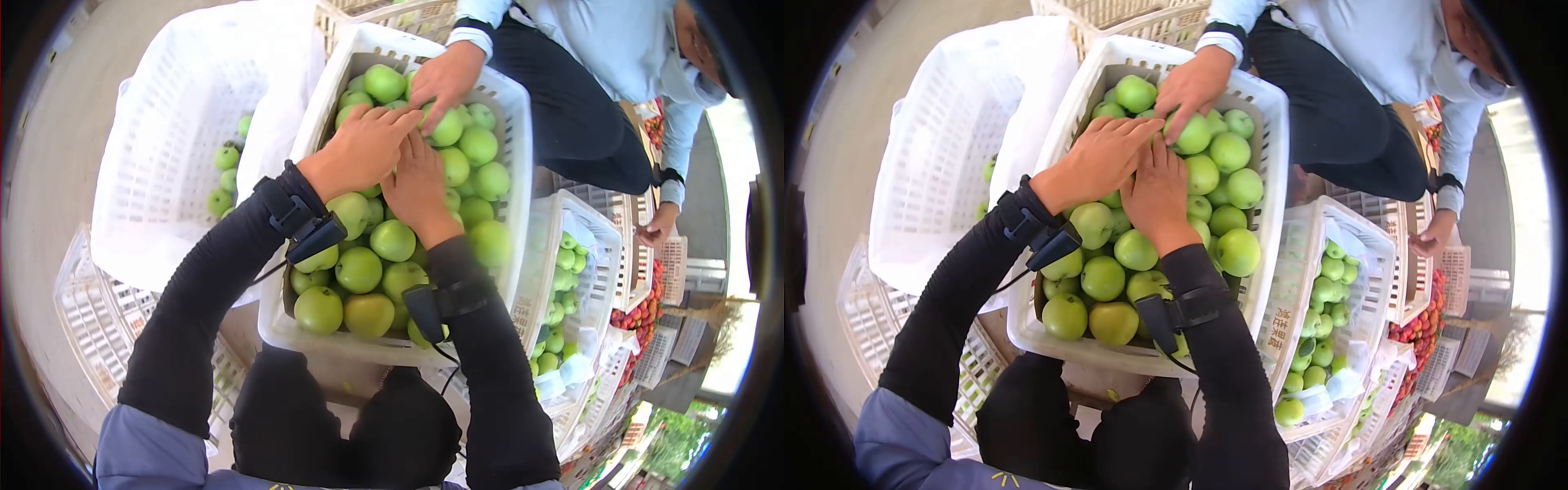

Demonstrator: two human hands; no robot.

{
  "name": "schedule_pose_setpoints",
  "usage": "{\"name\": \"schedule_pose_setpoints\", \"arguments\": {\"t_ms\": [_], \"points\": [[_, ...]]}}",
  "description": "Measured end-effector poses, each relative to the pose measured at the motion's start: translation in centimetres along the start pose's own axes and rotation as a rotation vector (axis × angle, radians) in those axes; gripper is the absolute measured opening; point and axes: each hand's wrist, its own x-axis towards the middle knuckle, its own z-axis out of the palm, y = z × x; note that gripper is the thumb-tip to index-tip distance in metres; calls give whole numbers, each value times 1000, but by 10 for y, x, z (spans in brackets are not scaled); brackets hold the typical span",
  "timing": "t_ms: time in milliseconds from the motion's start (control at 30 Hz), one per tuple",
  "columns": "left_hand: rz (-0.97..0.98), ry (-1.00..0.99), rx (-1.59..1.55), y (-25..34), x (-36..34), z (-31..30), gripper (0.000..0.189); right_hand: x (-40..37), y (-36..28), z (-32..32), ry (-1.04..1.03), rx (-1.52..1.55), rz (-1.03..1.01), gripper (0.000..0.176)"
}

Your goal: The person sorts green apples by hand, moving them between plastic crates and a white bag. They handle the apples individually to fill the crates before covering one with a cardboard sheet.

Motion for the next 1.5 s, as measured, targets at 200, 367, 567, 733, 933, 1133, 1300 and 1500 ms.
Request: {"name": "schedule_pose_setpoints", "arguments": {"t_ms": [200,367,567,733,933,1133,1300,1500], "points": [[21,-25,-168,-4,-2,13,54,-30,15,-102,-34,570,146,48],[212,-125,-111,8,0,12,48,-114,77,-191,170,494,533,40],[176,-302,-64,17,14,5,41,-249,105,-239,271,463,933,36],[-388,-307,-425,9,35,-4,38,-221,71,-234,237,593,818,33],[-240,-139,-111,-28,48,17,44,-41,47,-155,67,314,65,39],[-318,-496,-56,-31,52,20,61,52,77,-32,-15,128,-75,48],[-354,-422,89,-24,40,12,60,59,75,-28,-173,4,47,51],[-276,-281,61,-34,15,16,53,64,63,-19,-282,0,222,44]]}}
